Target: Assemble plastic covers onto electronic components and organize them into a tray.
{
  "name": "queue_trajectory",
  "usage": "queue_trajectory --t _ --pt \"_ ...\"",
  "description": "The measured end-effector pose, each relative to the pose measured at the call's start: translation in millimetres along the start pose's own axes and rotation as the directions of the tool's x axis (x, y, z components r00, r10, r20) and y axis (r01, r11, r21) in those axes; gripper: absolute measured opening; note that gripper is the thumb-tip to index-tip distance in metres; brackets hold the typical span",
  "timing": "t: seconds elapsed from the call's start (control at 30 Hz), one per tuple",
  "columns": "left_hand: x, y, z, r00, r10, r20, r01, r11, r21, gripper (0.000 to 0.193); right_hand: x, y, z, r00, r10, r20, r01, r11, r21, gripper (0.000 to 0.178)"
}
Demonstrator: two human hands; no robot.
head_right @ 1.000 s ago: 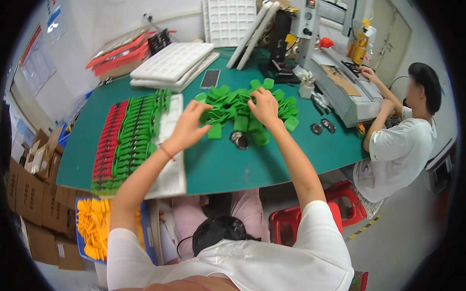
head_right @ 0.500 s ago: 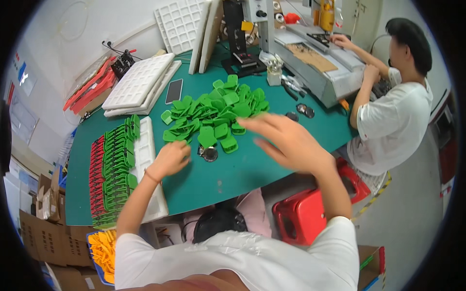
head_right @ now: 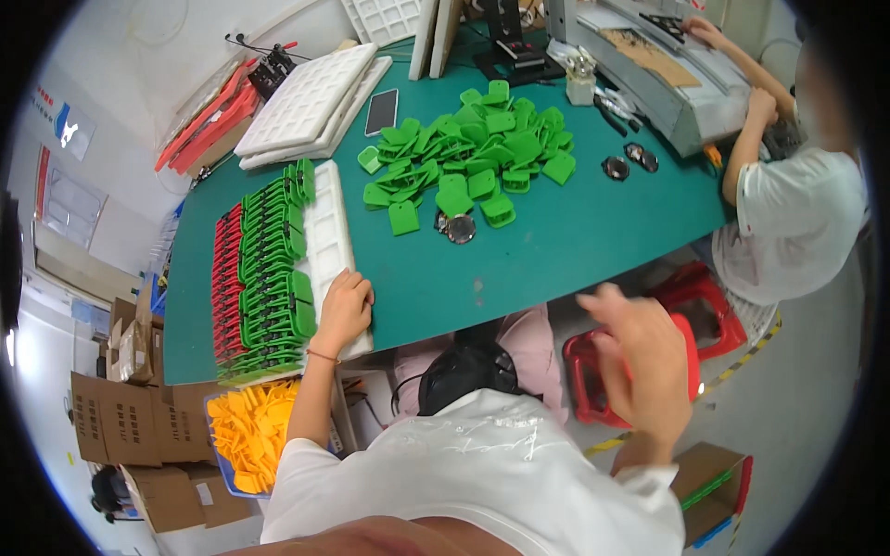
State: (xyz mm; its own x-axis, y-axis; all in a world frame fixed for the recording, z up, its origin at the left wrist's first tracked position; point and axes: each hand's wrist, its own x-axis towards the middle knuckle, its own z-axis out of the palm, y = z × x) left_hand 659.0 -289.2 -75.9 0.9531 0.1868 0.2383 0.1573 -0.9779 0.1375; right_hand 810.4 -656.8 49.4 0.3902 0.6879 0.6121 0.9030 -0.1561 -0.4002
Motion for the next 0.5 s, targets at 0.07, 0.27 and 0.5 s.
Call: queue_trajectory --t 0.07,0.27,0.5 --pt "7 2 1 0.998 -0.008 -0.064 0.003 0.997 -0.077 0.006 48 -23 7 0.940 -0.316 -0.132 0.333 0.932 0.143 0.042" --pt "1 -3 29 0.940 -0.309 -0.147 0.183 0.816 -0.548 0.007 126 -106 5 0.979 -0.202 -0.028 0.195 0.888 0.417 0.031" --pt "-10 -10 9 0.957 -0.214 -0.198 0.135 0.928 -0.347 0.012 122 -103 30 0.627 -0.559 -0.543 0.658 0.753 -0.015 0.027"
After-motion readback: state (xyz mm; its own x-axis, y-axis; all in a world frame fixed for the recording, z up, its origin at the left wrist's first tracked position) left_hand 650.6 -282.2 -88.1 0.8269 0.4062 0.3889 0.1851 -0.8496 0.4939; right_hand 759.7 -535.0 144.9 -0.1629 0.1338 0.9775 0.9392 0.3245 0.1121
